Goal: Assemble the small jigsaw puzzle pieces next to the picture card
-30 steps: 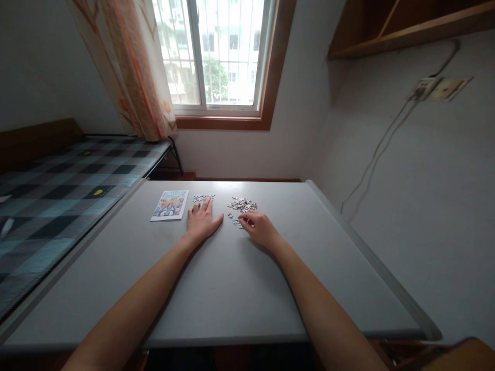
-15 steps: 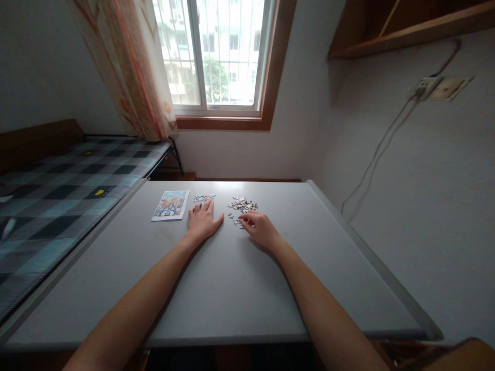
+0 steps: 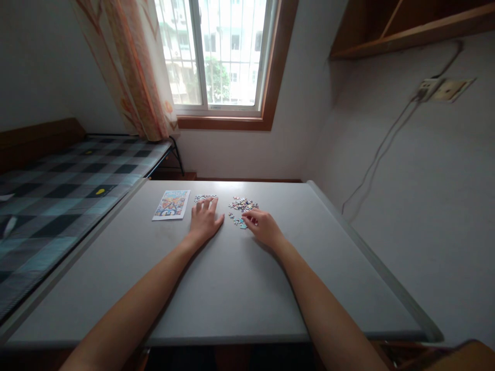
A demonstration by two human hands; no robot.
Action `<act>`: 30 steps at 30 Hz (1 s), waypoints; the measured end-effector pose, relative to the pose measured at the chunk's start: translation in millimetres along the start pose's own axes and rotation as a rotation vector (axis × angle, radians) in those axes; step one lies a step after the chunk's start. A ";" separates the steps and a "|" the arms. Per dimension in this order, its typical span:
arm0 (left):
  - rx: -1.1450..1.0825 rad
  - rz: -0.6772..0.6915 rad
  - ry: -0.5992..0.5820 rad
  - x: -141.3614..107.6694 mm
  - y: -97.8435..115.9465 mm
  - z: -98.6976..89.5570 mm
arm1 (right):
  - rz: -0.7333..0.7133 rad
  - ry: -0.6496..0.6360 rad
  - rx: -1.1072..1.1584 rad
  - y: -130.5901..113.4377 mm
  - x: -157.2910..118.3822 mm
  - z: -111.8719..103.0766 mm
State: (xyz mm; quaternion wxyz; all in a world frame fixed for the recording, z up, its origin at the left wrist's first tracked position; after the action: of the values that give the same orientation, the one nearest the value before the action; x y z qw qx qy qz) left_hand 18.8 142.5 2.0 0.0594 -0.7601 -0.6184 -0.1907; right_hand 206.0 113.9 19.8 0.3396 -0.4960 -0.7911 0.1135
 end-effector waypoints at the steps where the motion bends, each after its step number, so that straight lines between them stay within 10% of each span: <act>1: -0.012 0.022 0.010 -1.0 3.9 -3.8 | 0.036 0.040 -0.016 4.1 0.7 -6.3; 9: -0.172 0.050 -0.216 -7.1 19.6 2.2 | 0.359 0.318 -0.065 43.9 -1.5 -51.1; 19: -0.314 0.169 -0.246 -8.0 23.6 4.8 | 0.172 0.019 -0.036 26.7 1.7 -13.9; 30: -0.275 0.172 -0.240 -8.1 24.3 5.4 | 0.212 0.035 -0.149 32.3 -3.2 4.3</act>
State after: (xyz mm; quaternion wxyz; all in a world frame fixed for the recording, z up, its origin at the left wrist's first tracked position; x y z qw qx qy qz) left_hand 42.0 131.3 -2.4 -0.1033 -0.8283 -0.5220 -0.1755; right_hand 226.9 127.4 -1.4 0.3015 -0.6028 -0.7343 0.0810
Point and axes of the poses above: each hand's wrist, its own x-axis towards the middle knuckle, its own z-axis out of the palm, y = z × x, the point moved 6 cm from there along x, towards the middle knuckle, and after that the axes turned 4 degrees about -x, right-handed, at the moved point
